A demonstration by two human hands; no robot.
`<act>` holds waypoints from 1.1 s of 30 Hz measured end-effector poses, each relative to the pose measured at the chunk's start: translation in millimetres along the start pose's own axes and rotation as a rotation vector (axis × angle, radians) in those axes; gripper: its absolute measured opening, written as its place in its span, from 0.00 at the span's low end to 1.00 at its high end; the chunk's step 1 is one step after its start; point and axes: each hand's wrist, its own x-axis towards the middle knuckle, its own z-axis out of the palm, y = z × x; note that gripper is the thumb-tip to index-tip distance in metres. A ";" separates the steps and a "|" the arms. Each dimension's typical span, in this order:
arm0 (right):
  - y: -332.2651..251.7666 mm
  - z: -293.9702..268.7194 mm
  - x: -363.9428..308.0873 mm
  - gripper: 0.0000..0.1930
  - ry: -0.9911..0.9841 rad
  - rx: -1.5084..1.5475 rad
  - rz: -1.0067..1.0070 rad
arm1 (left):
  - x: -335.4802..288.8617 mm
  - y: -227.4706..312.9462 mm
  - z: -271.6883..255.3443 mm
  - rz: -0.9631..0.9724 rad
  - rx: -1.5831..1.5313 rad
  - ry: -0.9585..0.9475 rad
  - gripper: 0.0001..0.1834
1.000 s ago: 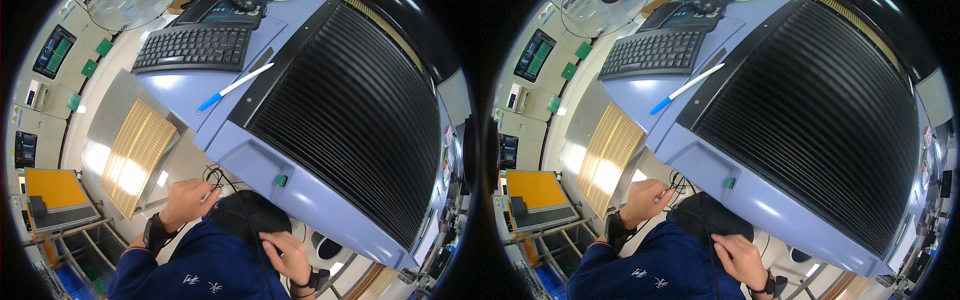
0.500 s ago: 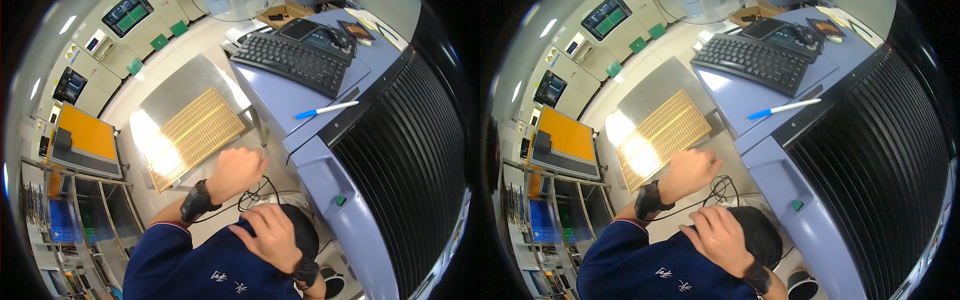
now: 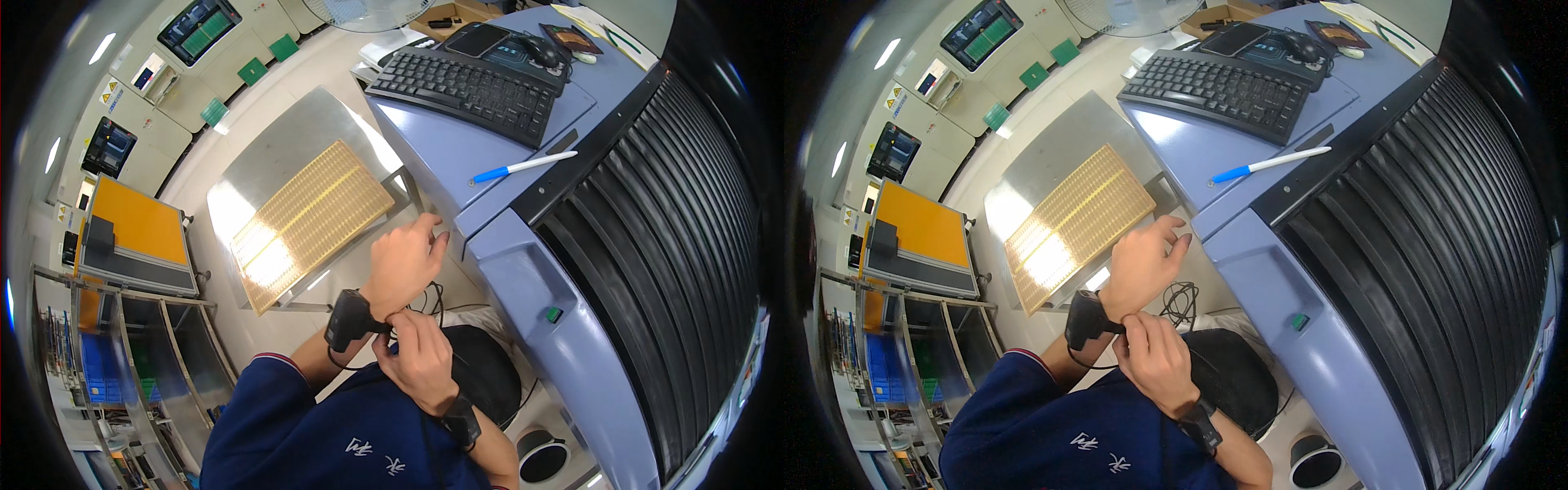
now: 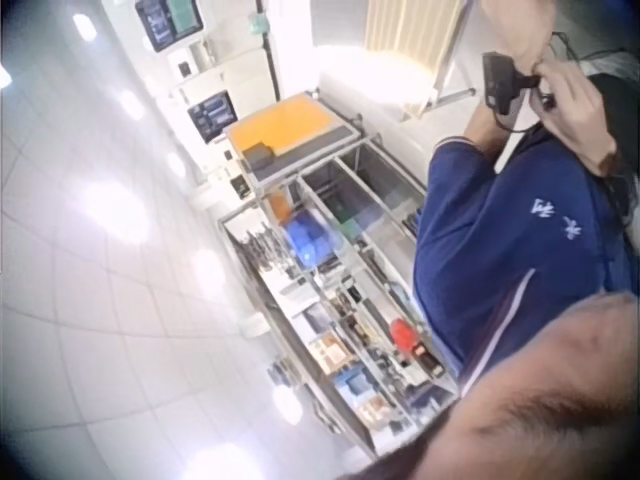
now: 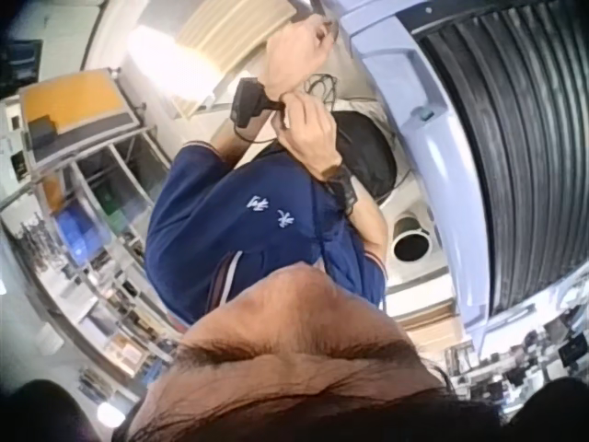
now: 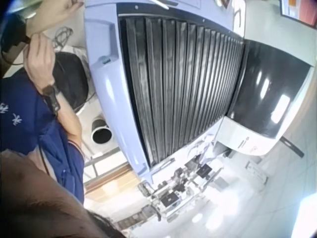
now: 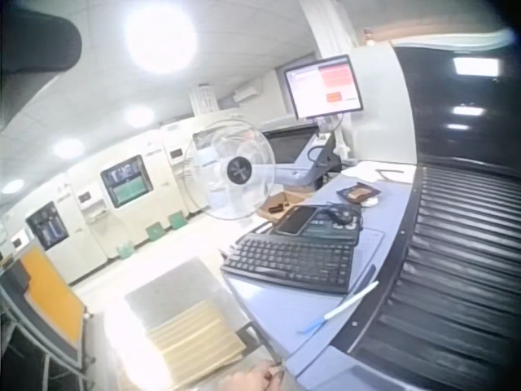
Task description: Inspecting and marking metal grid sheets on an industrial fabrication machine and managing equipment cables.
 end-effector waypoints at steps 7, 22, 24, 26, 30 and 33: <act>3.3 1.5 1.5 0.18 0.121 0.041 -0.046 | 2.1 15.6 -6.4 -0.189 -0.509 0.028 0.10; 7.3 -11.3 -7.2 0.20 0.233 0.118 -0.034 | -53.8 11.9 -41.9 -0.321 -1.111 -0.280 0.15; 6.8 -9.9 0.2 0.24 0.269 0.197 0.044 | -54.8 21.4 -50.3 -0.318 -1.176 -0.256 0.15; 2.4 -8.3 0.8 0.24 0.304 0.213 0.091 | -51.3 30.3 -58.1 -0.465 -1.353 -0.120 0.15; 7.7 -0.3 -3.4 0.22 0.378 0.280 0.143 | -56.1 27.2 -59.5 -0.539 -1.814 -0.289 0.14; 13.3 -9.7 -10.4 0.22 0.367 0.237 0.123 | -72.0 20.9 -35.3 -0.200 -1.457 -0.154 0.15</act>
